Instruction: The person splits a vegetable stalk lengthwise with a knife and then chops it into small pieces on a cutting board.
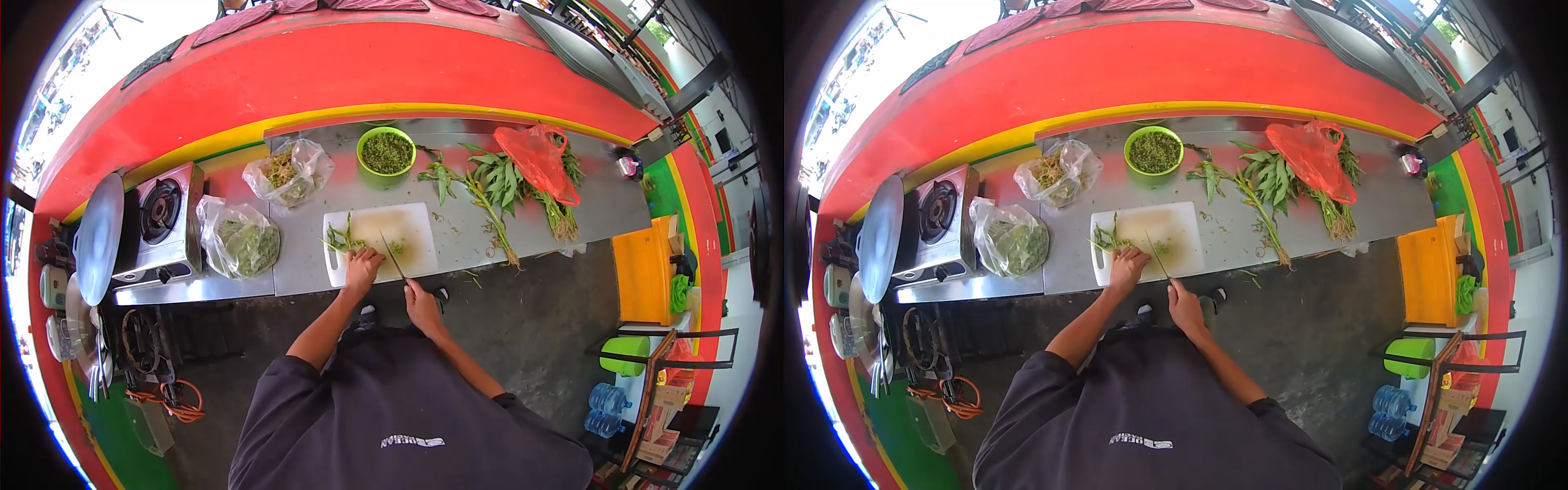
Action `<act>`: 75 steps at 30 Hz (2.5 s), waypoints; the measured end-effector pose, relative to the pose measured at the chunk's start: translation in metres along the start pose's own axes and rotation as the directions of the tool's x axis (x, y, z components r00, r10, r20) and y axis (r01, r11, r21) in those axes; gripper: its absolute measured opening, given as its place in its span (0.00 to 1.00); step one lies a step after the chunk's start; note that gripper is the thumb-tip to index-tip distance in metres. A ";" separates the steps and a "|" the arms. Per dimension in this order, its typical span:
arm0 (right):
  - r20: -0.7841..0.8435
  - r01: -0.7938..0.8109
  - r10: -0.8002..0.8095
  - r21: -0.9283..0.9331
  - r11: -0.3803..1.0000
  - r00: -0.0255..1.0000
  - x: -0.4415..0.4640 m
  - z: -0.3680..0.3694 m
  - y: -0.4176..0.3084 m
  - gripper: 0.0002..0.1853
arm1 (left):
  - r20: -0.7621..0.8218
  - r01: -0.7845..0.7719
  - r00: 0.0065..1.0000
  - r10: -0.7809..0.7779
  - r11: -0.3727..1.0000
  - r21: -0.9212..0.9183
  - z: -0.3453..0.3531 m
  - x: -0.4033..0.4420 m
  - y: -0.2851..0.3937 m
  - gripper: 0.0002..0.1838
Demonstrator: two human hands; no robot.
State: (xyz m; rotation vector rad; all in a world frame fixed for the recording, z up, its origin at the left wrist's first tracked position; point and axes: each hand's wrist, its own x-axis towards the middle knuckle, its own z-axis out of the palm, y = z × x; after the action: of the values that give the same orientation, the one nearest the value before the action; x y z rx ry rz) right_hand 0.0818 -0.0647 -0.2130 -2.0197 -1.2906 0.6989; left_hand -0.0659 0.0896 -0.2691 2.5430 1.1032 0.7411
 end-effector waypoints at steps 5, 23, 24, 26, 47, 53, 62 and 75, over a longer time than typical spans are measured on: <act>0.021 -0.016 0.017 -0.022 1.000 1.000 -0.006 -0.003 0.000 0.18 | 0.011 0.008 1.000 -0.007 1.000 -0.012 0.003 -0.002 0.000 0.07; 0.033 -0.012 0.016 -0.116 0.993 0.999 0.040 0.021 -0.010 0.17 | -0.010 0.008 1.000 -0.008 1.000 0.011 0.005 -0.006 0.004 0.12; 0.047 -0.040 0.048 -0.150 0.988 0.998 0.035 0.020 -0.010 0.17 | -0.023 0.012 1.000 -0.012 1.000 -0.010 0.004 -0.005 0.004 0.12; 0.040 -0.019 0.025 -0.151 0.988 0.999 0.025 0.021 -0.010 0.17 | -0.020 0.019 1.000 -0.019 1.000 0.005 0.002 -0.004 0.007 0.12; 0.049 -0.002 0.011 -0.184 0.983 0.999 0.042 0.040 -0.016 0.19 | -0.044 0.062 0.997 -0.061 0.998 0.031 -0.006 -0.016 0.020 0.07; 0.054 -0.012 0.021 -0.157 0.988 0.998 0.061 0.045 -0.013 0.19 | -0.022 0.108 0.994 -0.109 0.993 -0.051 -0.002 -0.011 0.014 0.08; 0.022 0.042 -0.039 -0.149 0.988 0.999 0.049 0.049 -0.011 0.19 | -0.026 0.113 0.993 -0.112 0.993 0.027 -0.003 -0.022 0.019 0.09; 0.058 0.048 -0.038 -0.201 0.978 0.998 0.042 0.046 -0.004 0.19 | -0.061 0.132 0.989 -0.132 0.991 -0.009 -0.002 -0.020 0.019 0.07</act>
State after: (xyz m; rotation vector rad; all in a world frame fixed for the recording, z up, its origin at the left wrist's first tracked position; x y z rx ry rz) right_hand 0.0626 -0.0142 -0.2440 -2.1388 -1.4845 0.6269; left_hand -0.0670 0.0622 -0.2664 2.4301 1.2737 0.7908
